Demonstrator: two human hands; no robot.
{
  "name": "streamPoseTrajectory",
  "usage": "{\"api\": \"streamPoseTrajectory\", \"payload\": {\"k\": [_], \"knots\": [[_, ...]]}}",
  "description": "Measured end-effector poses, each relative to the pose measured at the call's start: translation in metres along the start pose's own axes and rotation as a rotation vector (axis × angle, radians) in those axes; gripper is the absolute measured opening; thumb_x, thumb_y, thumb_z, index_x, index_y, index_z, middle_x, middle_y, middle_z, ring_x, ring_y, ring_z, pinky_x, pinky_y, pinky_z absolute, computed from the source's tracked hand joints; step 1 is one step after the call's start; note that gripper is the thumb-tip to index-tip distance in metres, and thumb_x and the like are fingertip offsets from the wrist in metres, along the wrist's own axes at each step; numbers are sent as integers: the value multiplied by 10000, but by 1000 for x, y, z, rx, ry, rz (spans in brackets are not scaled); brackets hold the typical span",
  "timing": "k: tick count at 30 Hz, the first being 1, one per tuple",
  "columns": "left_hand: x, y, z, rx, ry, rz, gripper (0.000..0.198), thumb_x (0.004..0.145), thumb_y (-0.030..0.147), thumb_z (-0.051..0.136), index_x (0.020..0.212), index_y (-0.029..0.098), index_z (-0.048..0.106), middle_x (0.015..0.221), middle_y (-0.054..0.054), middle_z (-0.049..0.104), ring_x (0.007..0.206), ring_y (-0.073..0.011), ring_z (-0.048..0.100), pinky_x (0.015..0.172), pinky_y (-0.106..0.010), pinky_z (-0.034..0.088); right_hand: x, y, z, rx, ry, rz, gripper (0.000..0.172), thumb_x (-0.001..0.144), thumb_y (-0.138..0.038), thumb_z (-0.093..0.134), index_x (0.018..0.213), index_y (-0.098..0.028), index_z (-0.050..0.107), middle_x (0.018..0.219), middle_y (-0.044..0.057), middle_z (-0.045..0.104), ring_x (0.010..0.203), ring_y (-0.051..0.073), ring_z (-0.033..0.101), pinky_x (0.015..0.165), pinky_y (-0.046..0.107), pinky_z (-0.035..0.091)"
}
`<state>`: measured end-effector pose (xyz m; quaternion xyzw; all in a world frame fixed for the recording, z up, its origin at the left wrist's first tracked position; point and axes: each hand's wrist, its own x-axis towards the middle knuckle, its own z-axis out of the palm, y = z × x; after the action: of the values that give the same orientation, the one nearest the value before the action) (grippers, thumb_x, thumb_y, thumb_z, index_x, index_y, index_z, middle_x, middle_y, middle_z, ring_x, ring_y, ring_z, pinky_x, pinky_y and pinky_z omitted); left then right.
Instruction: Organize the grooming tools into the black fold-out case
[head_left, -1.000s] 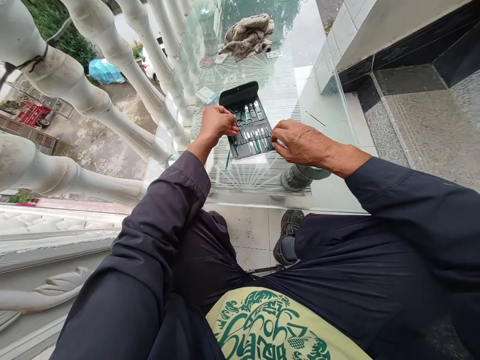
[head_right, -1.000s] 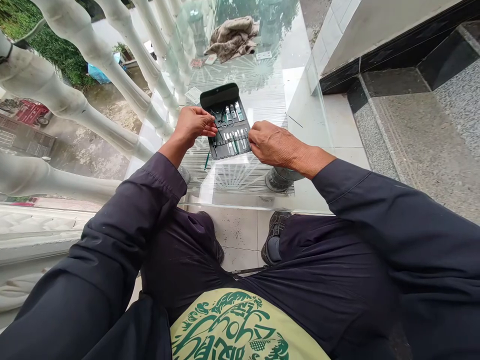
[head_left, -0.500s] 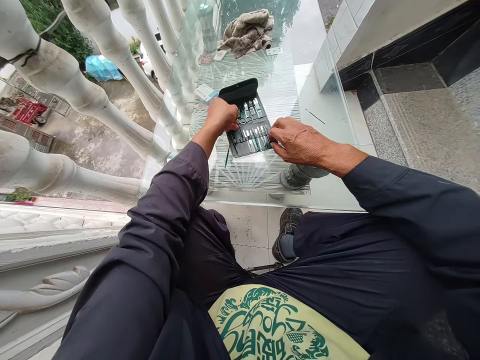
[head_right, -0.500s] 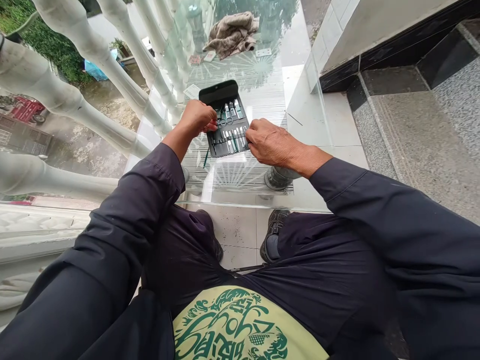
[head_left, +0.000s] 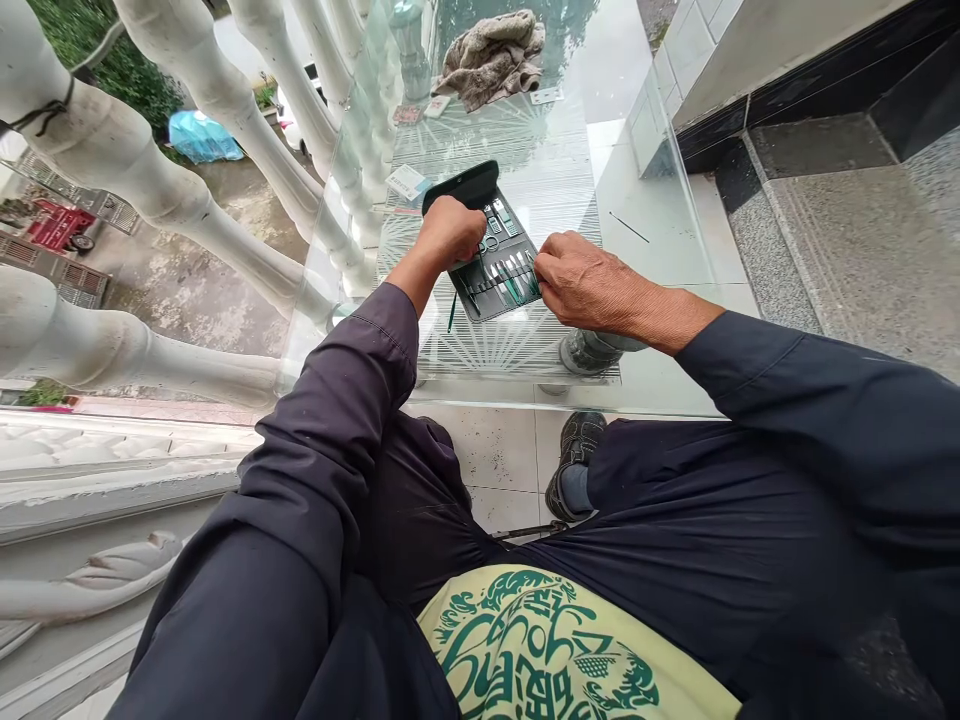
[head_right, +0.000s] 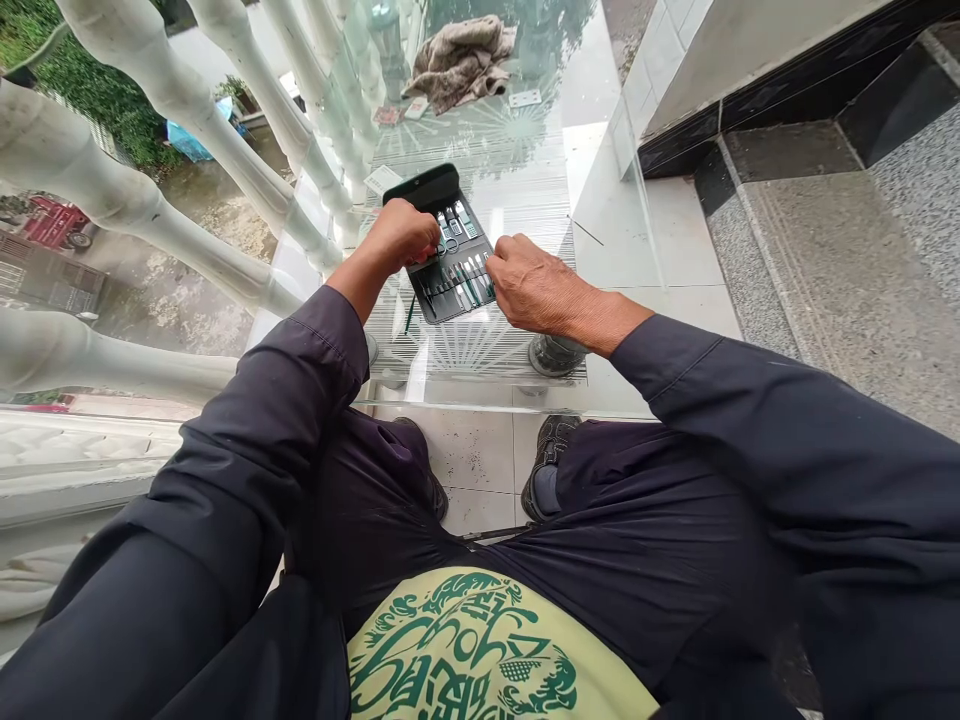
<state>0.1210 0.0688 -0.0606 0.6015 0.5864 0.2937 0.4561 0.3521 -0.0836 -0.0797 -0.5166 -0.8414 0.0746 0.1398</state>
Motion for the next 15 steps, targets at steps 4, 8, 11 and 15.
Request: {"api": "streamPoseTrajectory", "payload": {"k": [4,8,11,15], "knots": [[-3,-5,-2,-5,10,21,348,848,160,978,854,238,639,899,-115,781,1263,-491,877,1023,-516,697,-9,-12,-7,-21,30,-22,370,1184,-450,708,1464,-244,832,1477,265,760,1396,536,651,1163,686,609],[-5,-6,-5,24,-1,-8,307,888,107,941,871,203,650,977,-135,762,1254,-493,873,1042,-535,674,-9,-21,-4,-51,86,-112,432,1175,-471,798,1534,-233,832,1588,279,756,1482,559,635,1241,723,579],[-15,5,-7,197,-1,-103,225,955,150,888,868,192,686,928,-134,762,1201,-462,879,1023,-509,648,2,-15,13,-41,109,-315,392,1211,-422,783,1547,-234,854,1548,237,782,1453,500,667,1200,695,624],[-28,20,-8,416,-18,-144,192,1001,223,846,853,200,726,801,-134,750,1092,-402,857,1009,-462,623,14,0,34,-45,137,-535,326,1296,-291,628,1431,-214,915,1374,200,821,1282,412,726,1106,647,668]]}}
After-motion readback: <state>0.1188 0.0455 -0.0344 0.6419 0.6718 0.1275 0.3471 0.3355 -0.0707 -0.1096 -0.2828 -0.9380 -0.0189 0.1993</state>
